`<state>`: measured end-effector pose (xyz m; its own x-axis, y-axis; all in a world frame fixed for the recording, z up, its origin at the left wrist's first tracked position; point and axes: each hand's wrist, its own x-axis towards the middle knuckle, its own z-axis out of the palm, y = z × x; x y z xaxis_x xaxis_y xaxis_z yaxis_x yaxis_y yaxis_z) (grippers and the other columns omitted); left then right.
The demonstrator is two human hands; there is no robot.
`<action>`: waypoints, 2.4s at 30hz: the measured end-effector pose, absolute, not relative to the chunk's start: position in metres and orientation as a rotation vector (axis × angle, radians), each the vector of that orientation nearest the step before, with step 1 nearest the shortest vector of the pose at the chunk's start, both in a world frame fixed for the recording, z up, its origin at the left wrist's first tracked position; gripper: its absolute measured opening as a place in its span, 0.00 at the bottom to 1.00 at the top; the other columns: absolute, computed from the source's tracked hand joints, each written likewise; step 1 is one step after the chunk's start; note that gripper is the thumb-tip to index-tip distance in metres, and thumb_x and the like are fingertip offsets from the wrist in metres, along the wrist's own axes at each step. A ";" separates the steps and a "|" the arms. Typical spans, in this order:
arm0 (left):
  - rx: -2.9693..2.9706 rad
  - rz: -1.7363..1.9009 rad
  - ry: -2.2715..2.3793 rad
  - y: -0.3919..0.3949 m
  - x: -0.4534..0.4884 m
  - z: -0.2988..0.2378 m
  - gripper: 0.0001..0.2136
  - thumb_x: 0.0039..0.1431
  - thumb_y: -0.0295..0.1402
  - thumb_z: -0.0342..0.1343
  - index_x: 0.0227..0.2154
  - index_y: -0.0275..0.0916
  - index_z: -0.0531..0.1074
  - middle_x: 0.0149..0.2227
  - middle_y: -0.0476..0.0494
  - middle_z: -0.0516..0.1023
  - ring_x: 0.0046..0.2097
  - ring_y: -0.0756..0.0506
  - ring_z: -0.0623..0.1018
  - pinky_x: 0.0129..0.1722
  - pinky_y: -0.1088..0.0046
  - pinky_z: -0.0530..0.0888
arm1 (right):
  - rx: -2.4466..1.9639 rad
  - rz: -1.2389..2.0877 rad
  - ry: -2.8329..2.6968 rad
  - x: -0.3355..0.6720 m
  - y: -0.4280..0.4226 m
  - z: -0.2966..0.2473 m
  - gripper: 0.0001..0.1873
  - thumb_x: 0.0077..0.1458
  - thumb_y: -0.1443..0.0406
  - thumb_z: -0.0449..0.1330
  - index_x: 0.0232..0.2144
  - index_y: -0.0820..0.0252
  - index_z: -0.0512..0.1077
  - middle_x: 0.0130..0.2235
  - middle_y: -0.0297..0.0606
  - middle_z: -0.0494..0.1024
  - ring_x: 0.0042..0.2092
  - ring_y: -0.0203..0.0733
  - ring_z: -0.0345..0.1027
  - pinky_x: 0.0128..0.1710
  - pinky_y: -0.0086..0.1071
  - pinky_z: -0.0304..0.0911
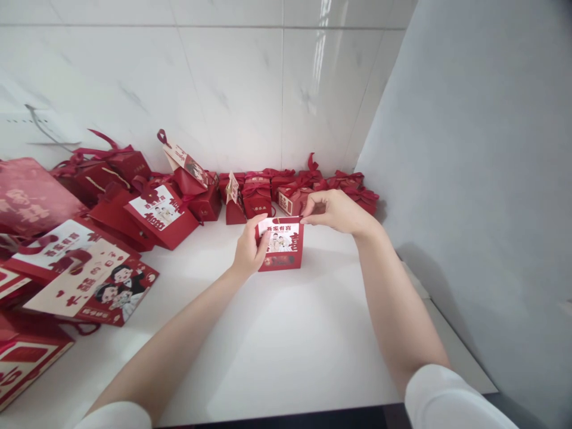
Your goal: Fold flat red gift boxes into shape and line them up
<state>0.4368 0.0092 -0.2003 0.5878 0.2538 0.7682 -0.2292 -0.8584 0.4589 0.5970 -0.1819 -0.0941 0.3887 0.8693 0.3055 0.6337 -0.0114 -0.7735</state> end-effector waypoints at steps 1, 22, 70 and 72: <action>2.296 1.227 0.018 0.009 0.437 -0.201 0.18 0.66 0.33 0.50 0.58 0.40 0.60 0.54 0.36 0.71 0.53 0.43 0.75 0.53 0.65 0.72 | -1.722 0.334 -1.320 0.598 -0.181 -0.094 0.08 0.46 0.61 0.67 0.26 0.58 0.73 0.33 0.35 0.79 0.36 0.41 0.73 0.34 0.33 0.66; 2.276 1.221 0.034 0.010 0.435 -0.202 0.18 0.66 0.33 0.49 0.58 0.40 0.60 0.55 0.35 0.71 0.56 0.42 0.73 0.55 0.64 0.72 | -1.958 0.203 -1.341 0.583 -0.192 -0.077 0.07 0.54 0.63 0.61 0.33 0.52 0.81 0.34 0.33 0.82 0.36 0.42 0.75 0.35 0.34 0.67; 2.255 1.206 0.028 0.011 0.437 -0.204 0.19 0.67 0.36 0.49 0.58 0.41 0.60 0.55 0.35 0.71 0.55 0.42 0.74 0.54 0.62 0.72 | -1.783 -0.283 -1.679 0.555 -0.150 -0.104 0.08 0.60 0.69 0.58 0.37 0.55 0.76 0.44 0.36 0.81 0.47 0.45 0.74 0.44 0.37 0.66; 2.262 1.205 0.027 0.011 0.437 -0.203 0.19 0.67 0.36 0.49 0.58 0.41 0.60 0.55 0.36 0.71 0.55 0.42 0.74 0.55 0.62 0.72 | -1.771 -0.247 -1.657 0.556 -0.150 -0.104 0.10 0.60 0.70 0.57 0.37 0.53 0.78 0.46 0.36 0.81 0.50 0.46 0.73 0.47 0.38 0.67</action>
